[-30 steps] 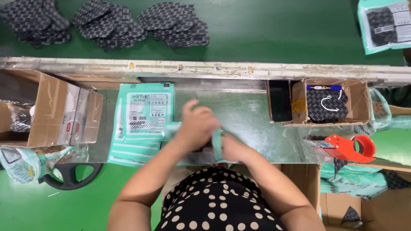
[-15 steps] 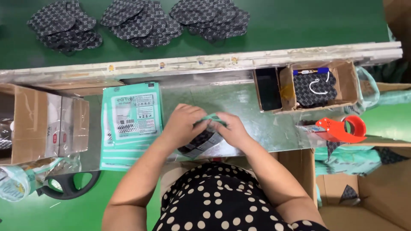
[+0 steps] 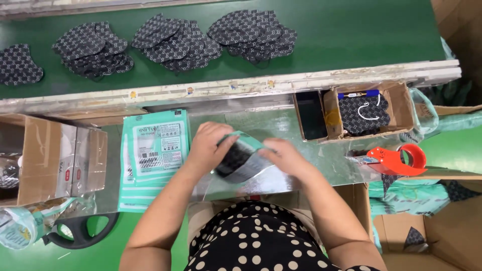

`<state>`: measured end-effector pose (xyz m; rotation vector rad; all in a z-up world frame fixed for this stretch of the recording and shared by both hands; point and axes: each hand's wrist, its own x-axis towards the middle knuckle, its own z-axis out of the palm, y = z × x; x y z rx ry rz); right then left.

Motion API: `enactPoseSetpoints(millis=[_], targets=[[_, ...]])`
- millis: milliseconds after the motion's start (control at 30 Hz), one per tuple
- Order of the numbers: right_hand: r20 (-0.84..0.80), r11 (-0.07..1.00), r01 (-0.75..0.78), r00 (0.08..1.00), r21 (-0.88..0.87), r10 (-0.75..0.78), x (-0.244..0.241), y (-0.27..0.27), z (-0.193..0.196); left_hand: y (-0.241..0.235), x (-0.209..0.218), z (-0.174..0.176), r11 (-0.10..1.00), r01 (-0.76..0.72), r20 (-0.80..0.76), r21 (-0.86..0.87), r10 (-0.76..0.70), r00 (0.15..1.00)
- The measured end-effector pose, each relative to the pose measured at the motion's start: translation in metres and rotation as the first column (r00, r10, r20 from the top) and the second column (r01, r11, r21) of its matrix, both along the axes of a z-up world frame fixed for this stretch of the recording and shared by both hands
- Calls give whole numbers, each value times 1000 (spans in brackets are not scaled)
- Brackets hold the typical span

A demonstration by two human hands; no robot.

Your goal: The person is packing items into green plastic bags and organizing them on a conveyor belt.

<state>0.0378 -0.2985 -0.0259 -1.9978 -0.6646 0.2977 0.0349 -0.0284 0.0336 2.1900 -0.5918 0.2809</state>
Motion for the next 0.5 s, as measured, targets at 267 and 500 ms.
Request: enactPoseSetpoints(millis=[267, 500], targets=[[-150, 691, 617, 777, 377, -612, 2, -14, -42, -3, 137, -31, 958, -273, 117, -91, 282, 952], [551, 919, 285, 829, -274, -93, -24, 27, -32, -99, 220, -36, 935, -316, 312, 160, 256, 915]])
